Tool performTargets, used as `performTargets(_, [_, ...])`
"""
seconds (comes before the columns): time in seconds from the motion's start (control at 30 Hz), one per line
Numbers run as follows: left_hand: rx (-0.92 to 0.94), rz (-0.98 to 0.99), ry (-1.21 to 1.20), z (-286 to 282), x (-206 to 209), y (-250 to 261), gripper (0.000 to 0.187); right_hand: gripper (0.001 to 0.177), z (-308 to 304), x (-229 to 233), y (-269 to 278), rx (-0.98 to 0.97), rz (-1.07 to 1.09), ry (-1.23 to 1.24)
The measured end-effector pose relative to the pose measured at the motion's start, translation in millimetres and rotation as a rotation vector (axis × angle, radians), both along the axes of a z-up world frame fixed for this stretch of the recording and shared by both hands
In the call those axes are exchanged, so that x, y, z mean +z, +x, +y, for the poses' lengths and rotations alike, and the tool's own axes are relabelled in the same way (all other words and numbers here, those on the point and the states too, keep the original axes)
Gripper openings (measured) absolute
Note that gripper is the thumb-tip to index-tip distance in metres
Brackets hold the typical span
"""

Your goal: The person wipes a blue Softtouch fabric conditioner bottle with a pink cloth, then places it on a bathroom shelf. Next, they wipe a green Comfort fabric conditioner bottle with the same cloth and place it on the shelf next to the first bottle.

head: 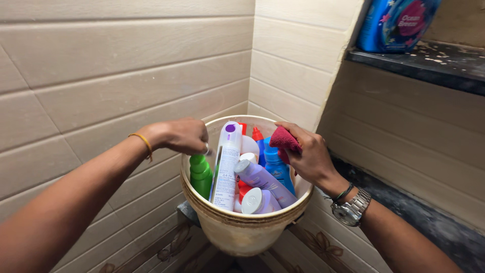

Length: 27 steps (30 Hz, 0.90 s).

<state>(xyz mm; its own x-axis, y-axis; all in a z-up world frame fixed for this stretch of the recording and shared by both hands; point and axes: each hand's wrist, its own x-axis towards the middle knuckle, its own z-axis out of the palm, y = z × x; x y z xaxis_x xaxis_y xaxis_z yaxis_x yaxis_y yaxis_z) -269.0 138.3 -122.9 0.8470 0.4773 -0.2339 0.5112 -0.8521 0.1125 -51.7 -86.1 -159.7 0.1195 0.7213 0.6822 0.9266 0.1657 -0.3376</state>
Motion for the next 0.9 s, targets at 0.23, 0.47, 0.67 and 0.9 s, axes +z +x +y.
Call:
performTargets(0.23, [-0.143,0.027,0.032,-43,-1,-24,0.043,0.062,7,-13,3,0.008,-0.097,0.070])
performTargets(0.47, [-0.140,-0.120,-0.009,-37,-12,-28,0.046,0.067,5,-18,1,-0.078,-0.245,0.029])
performTargets(0.67, [-0.092,-0.267,0.025,-30,-27,-34,0.044,0.064,6,-19,1,-0.070,-0.238,0.071])
performTargets(0.9, [0.008,-0.523,-0.062,-10,-7,-38,0.053,0.057,7,-20,2,-0.097,-0.203,0.048])
